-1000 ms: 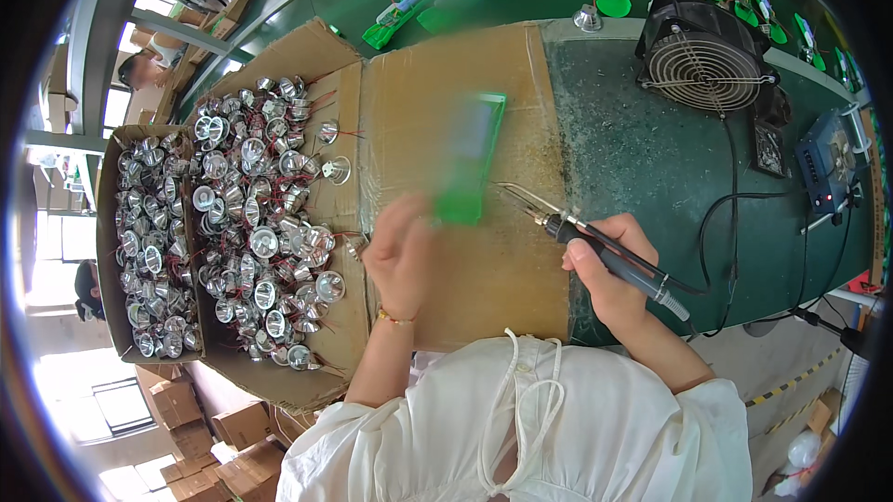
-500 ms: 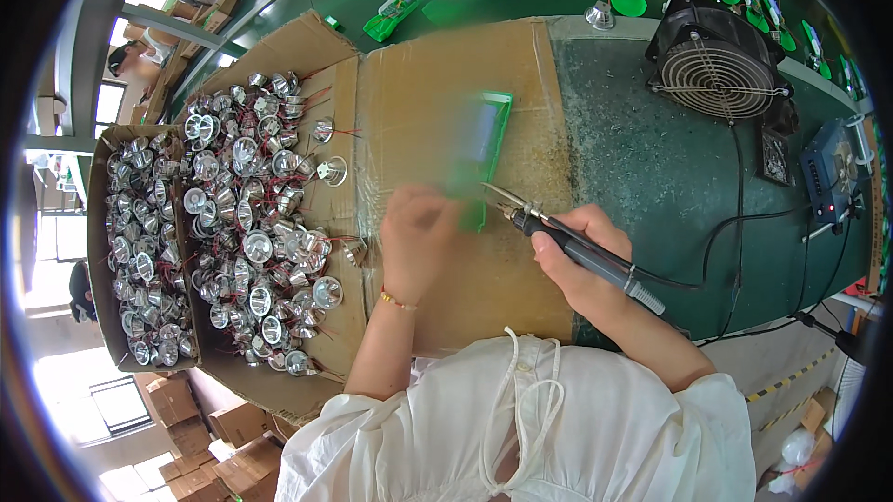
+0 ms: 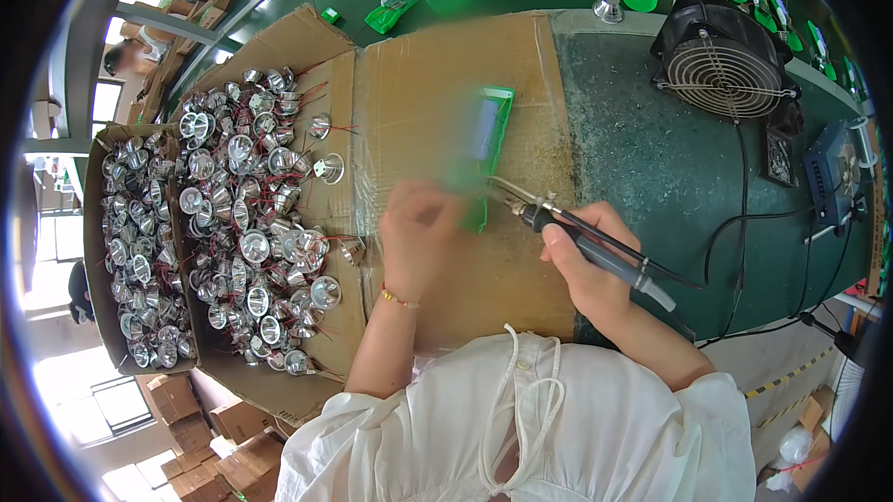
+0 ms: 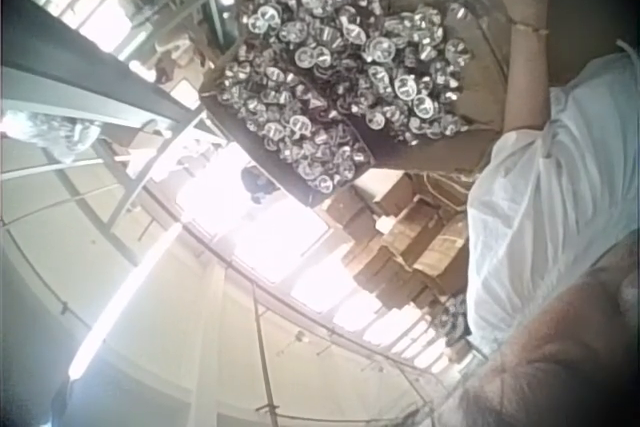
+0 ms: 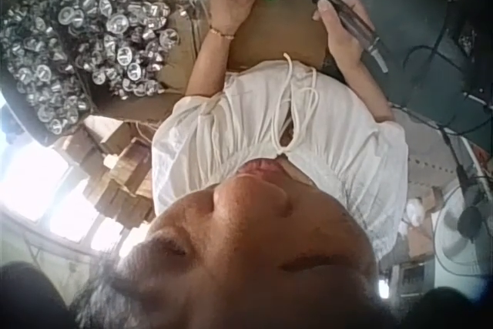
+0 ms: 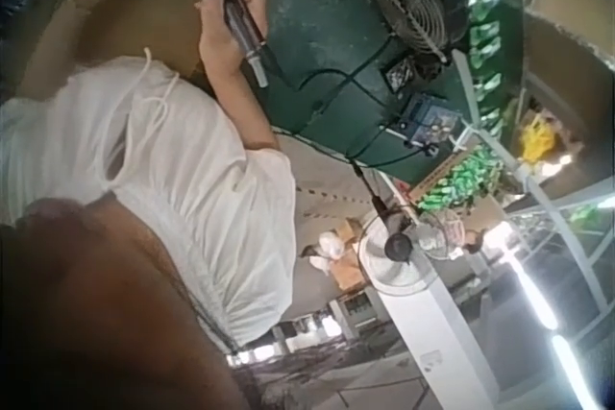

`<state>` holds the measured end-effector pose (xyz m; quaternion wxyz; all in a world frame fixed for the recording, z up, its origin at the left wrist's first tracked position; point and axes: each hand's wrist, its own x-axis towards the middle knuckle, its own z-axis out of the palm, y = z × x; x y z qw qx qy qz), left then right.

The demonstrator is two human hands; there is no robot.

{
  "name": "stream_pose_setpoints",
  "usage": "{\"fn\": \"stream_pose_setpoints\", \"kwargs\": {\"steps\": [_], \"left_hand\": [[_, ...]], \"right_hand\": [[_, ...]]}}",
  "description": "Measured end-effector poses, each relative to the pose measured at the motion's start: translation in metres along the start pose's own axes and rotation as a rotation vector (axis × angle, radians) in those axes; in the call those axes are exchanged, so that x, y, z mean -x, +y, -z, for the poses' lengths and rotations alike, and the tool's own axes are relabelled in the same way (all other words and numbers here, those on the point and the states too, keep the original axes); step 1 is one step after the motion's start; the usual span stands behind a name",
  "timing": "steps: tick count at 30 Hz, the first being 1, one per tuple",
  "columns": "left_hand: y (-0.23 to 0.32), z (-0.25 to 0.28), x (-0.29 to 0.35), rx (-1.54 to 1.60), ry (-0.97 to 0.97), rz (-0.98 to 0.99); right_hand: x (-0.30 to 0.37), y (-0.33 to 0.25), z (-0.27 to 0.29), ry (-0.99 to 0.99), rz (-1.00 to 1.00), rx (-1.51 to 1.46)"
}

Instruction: Soldering wires onto circuit boards for lighting components at a factory workbench.

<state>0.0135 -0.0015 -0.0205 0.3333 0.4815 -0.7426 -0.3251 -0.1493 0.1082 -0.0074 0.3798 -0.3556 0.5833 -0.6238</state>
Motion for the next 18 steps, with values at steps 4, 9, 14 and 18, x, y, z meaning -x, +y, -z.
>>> {"fn": "stream_pose_setpoints", "kwargs": {"steps": [4, 9, 14, 18], "left_hand": [[-0.0044, -0.0006, 0.0001, -0.025, 0.015, -0.053], [0.0007, -0.0004, -0.0001, 0.014, 0.002, 0.002], [0.0005, -0.0001, -0.0012, -0.014, 0.000, -0.050], [0.0039, 0.0012, -0.0016, 0.017, -0.024, 0.040]], "right_hand": [[0.0023, -0.0006, 0.0082, 0.044, 0.045, -0.013], [0.0028, 0.0002, 0.0093, 0.012, 0.043, -0.009], [0.0012, 0.0033, 0.0053, -0.020, 0.037, 0.035], [-0.0017, 0.0083, 0.0046, -0.056, 0.026, 0.073]]}}
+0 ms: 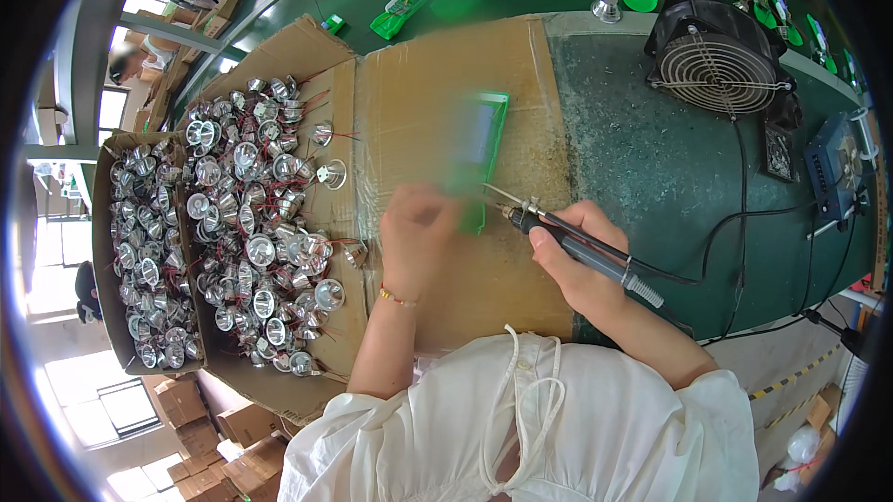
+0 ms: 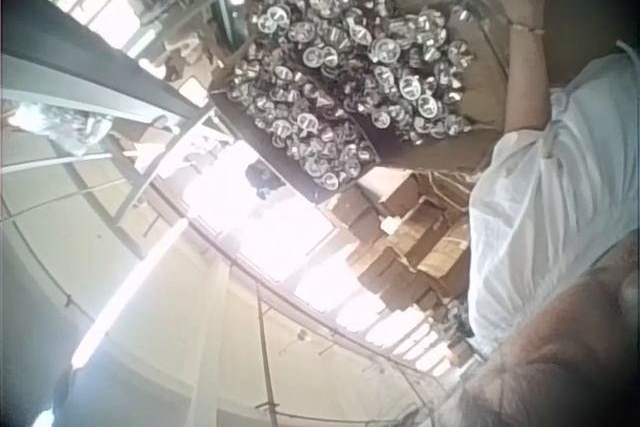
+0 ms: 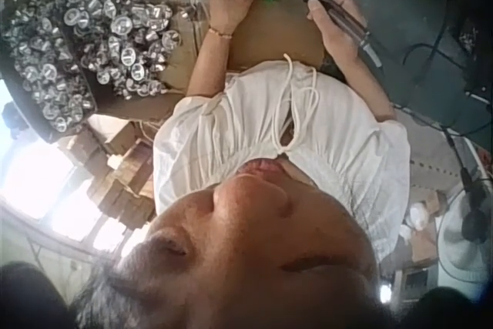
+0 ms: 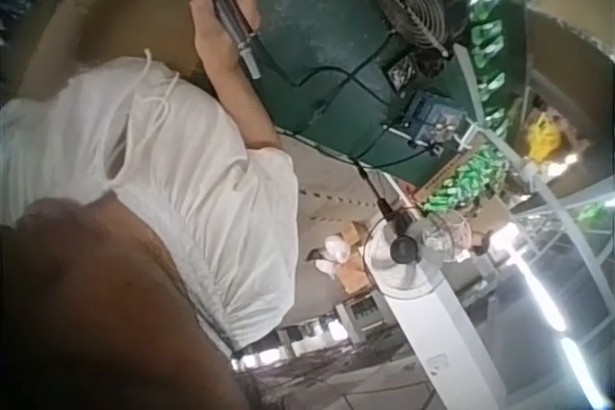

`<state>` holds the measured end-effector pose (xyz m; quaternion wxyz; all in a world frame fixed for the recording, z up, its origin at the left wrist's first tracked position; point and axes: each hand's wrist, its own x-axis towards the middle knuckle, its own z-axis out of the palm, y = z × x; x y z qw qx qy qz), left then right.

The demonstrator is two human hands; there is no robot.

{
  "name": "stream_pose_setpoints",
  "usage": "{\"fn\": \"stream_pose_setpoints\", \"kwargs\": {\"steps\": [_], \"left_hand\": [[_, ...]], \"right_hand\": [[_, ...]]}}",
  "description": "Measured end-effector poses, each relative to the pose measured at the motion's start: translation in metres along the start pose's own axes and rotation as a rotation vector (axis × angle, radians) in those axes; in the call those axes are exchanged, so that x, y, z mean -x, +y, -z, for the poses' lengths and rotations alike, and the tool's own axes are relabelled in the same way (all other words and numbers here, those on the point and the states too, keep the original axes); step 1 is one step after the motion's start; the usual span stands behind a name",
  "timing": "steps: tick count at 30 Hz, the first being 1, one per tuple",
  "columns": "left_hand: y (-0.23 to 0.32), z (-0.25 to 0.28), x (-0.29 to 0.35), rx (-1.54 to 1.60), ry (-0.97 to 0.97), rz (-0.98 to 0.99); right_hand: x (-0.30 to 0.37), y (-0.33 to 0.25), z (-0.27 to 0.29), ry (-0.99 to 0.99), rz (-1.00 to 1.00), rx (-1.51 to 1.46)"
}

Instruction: Soldering wires onto circuit boards for lighting components at a factory workbench.

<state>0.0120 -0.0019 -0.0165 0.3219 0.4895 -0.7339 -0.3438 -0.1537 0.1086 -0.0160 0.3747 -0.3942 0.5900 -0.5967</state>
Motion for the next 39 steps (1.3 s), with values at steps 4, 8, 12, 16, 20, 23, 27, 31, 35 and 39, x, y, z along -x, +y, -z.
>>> {"fn": "stream_pose_setpoints", "kwargs": {"steps": [4, 8, 12, 16, 20, 23, 27, 31, 35, 39], "left_hand": [[0.000, 0.000, -0.001, 0.005, 0.006, 0.004], [-0.001, 0.000, 0.000, 0.009, 0.004, 0.000], [-0.005, 0.000, 0.000, 0.009, 0.010, 0.000], [-0.001, 0.000, -0.001, 0.032, -0.011, 0.041], [-0.005, 0.001, -0.001, -0.026, 0.003, -0.012], [-0.001, 0.001, -0.001, -0.002, -0.004, 0.016], [-0.001, 0.000, -0.002, 0.011, -0.006, 0.018], [-0.007, 0.001, -0.003, -0.030, 0.006, -0.040], [0.001, 0.008, -0.008, 0.432, 0.096, 0.296], [0.015, 0.016, -0.027, -0.207, -0.304, 0.078]], "right_hand": [[-0.001, -0.012, 0.000, -0.045, 0.021, 0.088], [-0.009, -0.010, 0.001, -0.114, 0.400, 0.271], [-0.012, -0.013, 0.003, -0.156, 0.514, 0.305], [-0.002, -0.011, 0.010, -0.097, 0.320, 0.253], [0.001, -0.015, 0.015, 0.010, 0.095, 0.103], [0.002, -0.008, 0.016, 0.063, 0.074, 0.035], [0.003, -0.005, 0.018, 0.089, 0.048, -0.033], [0.004, -0.005, 0.027, 0.111, 0.065, -0.003], [0.012, 0.002, 0.046, 0.162, 0.051, -0.091], [0.014, 0.006, 0.065, 0.181, 0.039, -0.021]]}}
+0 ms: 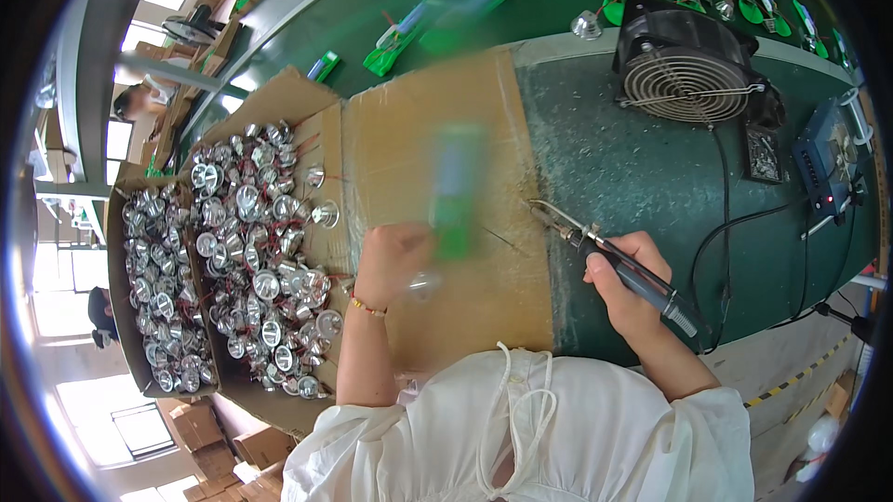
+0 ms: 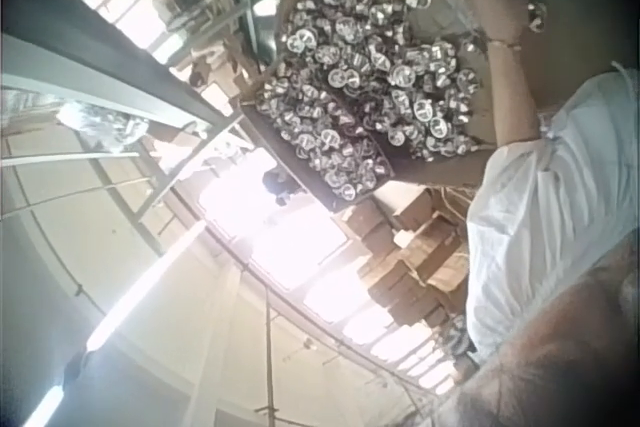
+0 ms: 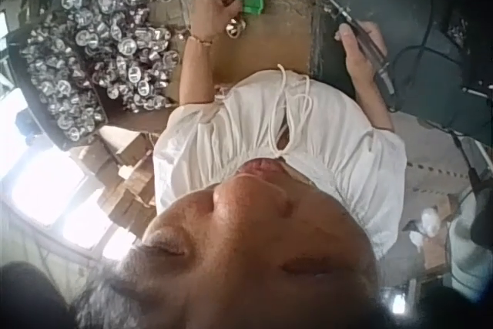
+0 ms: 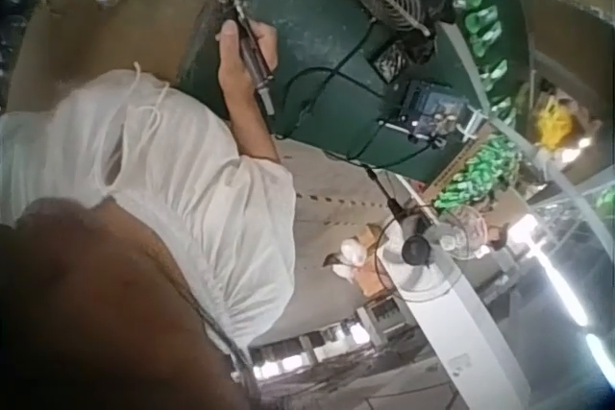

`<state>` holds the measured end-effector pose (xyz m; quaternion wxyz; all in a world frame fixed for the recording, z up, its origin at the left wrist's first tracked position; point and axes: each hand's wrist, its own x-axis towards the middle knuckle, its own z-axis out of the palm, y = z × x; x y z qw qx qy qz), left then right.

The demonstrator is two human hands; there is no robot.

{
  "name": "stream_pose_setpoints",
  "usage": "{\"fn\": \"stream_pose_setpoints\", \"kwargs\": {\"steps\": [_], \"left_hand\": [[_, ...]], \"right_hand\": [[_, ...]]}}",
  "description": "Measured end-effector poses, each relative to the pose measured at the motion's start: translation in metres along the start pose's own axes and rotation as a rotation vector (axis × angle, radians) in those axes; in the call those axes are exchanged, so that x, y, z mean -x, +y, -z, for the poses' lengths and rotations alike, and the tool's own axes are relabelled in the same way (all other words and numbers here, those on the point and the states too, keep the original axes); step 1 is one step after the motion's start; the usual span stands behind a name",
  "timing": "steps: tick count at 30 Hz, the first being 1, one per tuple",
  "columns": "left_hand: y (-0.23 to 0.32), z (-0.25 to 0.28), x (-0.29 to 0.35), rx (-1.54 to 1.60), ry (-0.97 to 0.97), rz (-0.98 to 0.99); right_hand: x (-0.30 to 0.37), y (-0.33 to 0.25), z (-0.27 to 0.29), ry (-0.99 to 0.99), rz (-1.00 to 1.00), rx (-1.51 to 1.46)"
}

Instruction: Soldering wires onto circuit boards for lighting components at a factory workbench.

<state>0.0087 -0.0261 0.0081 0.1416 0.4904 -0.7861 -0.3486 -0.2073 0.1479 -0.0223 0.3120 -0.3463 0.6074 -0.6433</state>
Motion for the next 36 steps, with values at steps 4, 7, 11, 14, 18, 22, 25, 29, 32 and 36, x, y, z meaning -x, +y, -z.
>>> {"fn": "stream_pose_setpoints", "kwargs": {"steps": [4, 7, 11, 14, 18, 22, 25, 29, 32, 36], "left_hand": [[0.053, -0.025, -0.088, -0.092, -0.046, -0.180], [0.066, -0.044, -0.183, -0.166, 0.176, -0.326], [0.078, -0.043, -0.250, -0.176, 0.552, -0.447], [0.052, -0.018, -0.253, -0.531, 0.232, -0.210], [0.032, -0.004, -0.212, -0.506, 0.084, -0.245], [0.036, -0.010, -0.084, -0.471, 0.165, -0.263], [0.045, -0.003, -0.011, -0.279, 0.112, -0.190], [-0.002, 0.048, -0.032, -0.609, 0.569, -0.218], [-0.046, 0.078, -0.056, -0.986, 0.410, 0.022], [-0.083, 0.071, -0.077, -1.269, 0.357, -0.093]], "right_hand": [[-0.008, 0.006, 0.006, 0.058, -0.067, -0.022], [-0.008, 0.005, 0.000, 0.058, -0.080, -0.079], [-0.011, 0.009, 0.005, 0.104, -0.105, -0.088], [-0.014, 0.009, 0.003, 0.096, -0.111, -0.099], [-0.015, 0.007, -0.001, 0.093, -0.145, -0.116], [-0.012, 0.007, 0.002, 0.112, -0.071, -0.085], [-0.015, 0.008, -0.001, 0.103, -0.044, -0.060], [-0.018, 0.008, -0.004, 0.126, 0.009, -0.049], [-0.009, 0.002, -0.005, 0.131, 0.040, -0.043], [0.000, -0.002, -0.007, 0.125, 0.050, -0.015]]}}
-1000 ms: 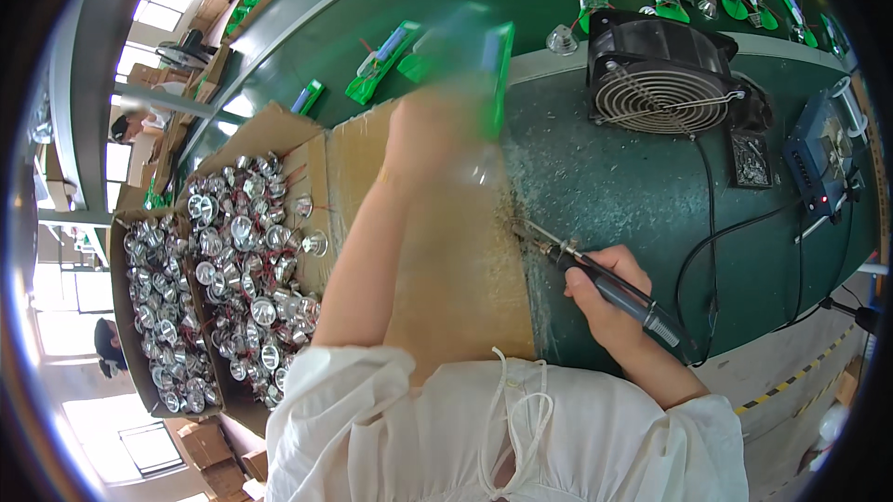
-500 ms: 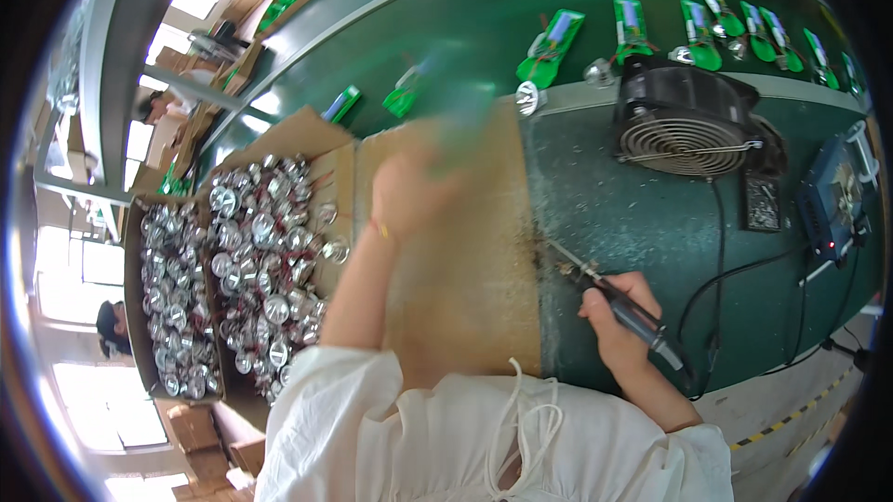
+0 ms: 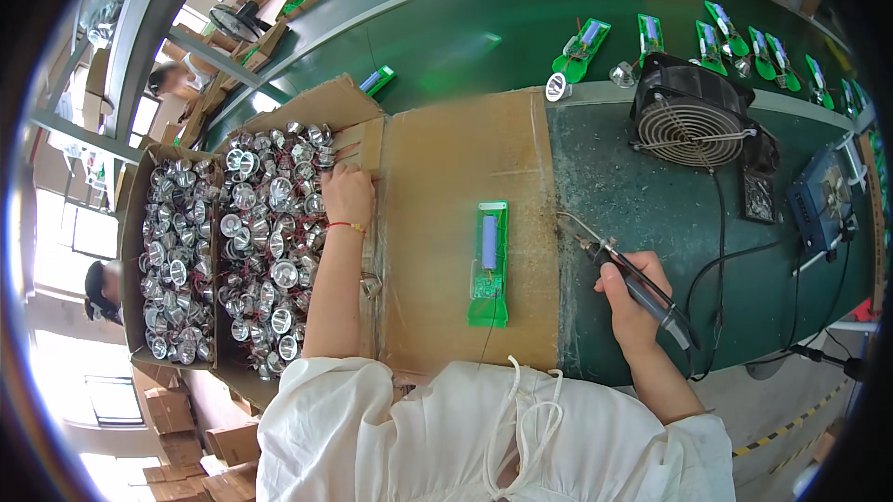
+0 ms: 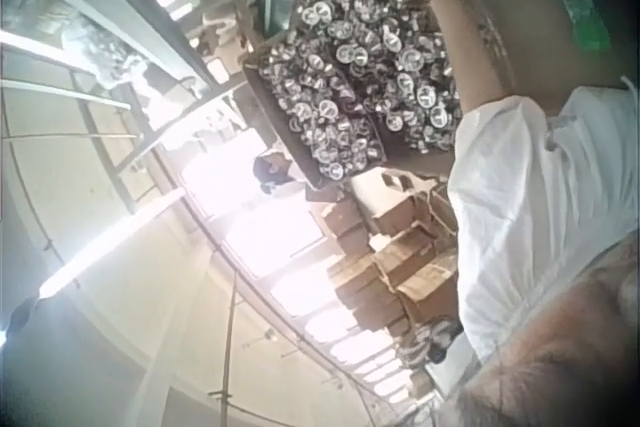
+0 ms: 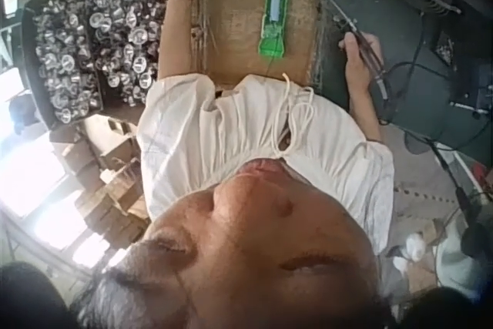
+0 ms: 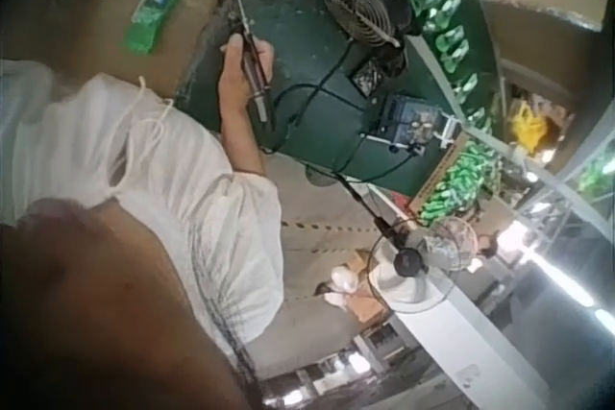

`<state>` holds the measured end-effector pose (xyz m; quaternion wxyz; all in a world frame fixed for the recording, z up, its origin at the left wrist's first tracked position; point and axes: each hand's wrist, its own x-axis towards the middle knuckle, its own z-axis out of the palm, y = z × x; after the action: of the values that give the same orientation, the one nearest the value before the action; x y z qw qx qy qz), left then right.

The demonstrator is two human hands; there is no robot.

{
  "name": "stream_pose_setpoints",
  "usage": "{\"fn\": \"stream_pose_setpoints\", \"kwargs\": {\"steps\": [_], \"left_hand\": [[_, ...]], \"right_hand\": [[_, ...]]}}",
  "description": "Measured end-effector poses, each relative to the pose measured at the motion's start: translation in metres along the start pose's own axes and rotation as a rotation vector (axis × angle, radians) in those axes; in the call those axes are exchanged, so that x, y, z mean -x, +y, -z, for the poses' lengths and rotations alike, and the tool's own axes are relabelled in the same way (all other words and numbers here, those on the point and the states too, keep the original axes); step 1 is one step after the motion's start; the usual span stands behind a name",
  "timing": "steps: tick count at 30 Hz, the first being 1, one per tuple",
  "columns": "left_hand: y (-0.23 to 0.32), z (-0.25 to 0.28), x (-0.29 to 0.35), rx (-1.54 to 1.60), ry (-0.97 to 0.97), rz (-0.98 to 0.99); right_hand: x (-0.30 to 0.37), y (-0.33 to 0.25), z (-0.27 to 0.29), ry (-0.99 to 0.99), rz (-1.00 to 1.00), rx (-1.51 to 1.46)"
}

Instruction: Soldering wires onto circuit boards for lighting components at a factory workbench.

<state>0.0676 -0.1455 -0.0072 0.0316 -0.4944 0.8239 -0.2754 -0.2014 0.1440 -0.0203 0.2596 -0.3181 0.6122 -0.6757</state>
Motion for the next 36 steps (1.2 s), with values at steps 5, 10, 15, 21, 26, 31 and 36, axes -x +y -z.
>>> {"fn": "stream_pose_setpoints", "kwargs": {"steps": [5, 10, 15, 21, 26, 31, 36], "left_hand": [[0.011, 0.049, 0.014, 0.556, 0.006, 0.208], [0.069, 0.100, 0.087, 1.869, -0.232, 0.356], [0.089, 0.102, 0.146, 1.842, -0.528, 0.386], [0.103, 0.101, 0.153, 1.567, -0.196, 0.158], [0.108, 0.099, 0.149, 1.434, -0.266, 0.156], [0.112, 0.100, 0.149, 1.418, -0.242, 0.180], [0.113, 0.097, 0.147, 1.427, -0.220, 0.186]], "right_hand": [[0.007, -0.008, 0.001, -0.063, 0.052, 0.049], [0.021, -0.014, 0.004, -0.234, -0.035, -0.069], [0.037, -0.011, 0.001, -0.392, -0.042, 0.000], [0.045, -0.011, -0.009, -0.419, -0.038, 0.069], [0.047, -0.010, -0.011, -0.407, -0.024, 0.061], [0.049, -0.011, -0.012, -0.390, -0.095, 0.062], [0.050, -0.014, -0.015, -0.325, -0.174, -0.027]]}}
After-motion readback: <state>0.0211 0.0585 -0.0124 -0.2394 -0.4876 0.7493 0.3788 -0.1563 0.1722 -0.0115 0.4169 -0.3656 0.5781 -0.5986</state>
